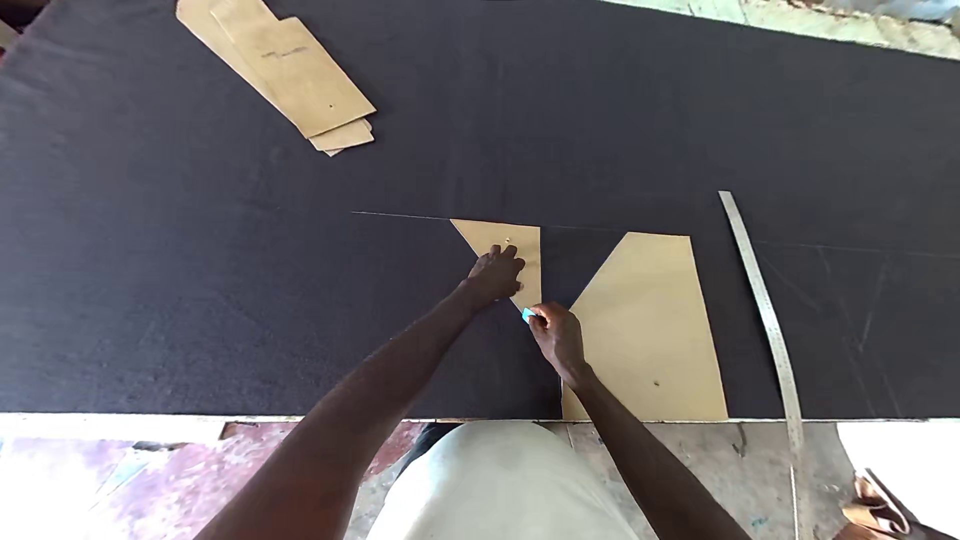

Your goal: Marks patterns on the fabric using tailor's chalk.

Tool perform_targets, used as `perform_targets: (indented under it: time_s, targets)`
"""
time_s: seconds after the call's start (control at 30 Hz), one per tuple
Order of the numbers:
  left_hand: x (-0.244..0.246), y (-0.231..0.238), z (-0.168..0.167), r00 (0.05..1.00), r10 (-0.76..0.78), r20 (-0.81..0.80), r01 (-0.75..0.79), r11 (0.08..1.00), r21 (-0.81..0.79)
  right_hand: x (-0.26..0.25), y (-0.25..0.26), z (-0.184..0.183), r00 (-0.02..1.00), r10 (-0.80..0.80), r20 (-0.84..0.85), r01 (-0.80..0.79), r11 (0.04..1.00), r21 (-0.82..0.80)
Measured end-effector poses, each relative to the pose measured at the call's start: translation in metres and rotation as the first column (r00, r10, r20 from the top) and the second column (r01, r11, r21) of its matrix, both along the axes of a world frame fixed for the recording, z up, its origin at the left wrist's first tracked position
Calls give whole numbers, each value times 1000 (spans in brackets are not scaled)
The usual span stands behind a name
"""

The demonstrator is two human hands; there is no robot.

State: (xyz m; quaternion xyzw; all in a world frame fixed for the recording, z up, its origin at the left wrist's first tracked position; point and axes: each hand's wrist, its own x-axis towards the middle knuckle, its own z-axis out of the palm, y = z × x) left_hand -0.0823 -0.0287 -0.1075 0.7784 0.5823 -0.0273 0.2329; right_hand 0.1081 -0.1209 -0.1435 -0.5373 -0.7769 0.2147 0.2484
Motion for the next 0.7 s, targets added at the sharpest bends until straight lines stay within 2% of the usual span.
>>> perform_targets:
  time_s: [0.23, 0.3, 0.4, 0.57, 0.6, 0.7]
  targets:
    - [-30, 56, 12, 963, -204, 175, 217, 975, -56, -58, 48, -2, 997, 55, 45, -58, 995, 81]
    - [-36, 71, 16, 955, -198, 223, 224, 970, -99, -73, 61, -3, 997, 59, 55, -64, 994, 87]
    - [-37, 90, 25, 968, -137, 212, 188, 952, -241, -91, 75, -7, 996, 57, 72, -65, 991, 118]
    - [-35, 126, 27, 984, -40, 175, 121, 870, -479, -117, 91, -13, 998, 34, 48, -43, 980, 195]
    - [-36, 130, 35, 989, -27, 145, 99, 849, -519, -123, 95, -12, 998, 34, 45, -43, 977, 209]
    - [-45, 113, 97, 999, 25, 33, -3, 840, -543, -143, 110, -12, 998, 41, 57, -55, 962, 269]
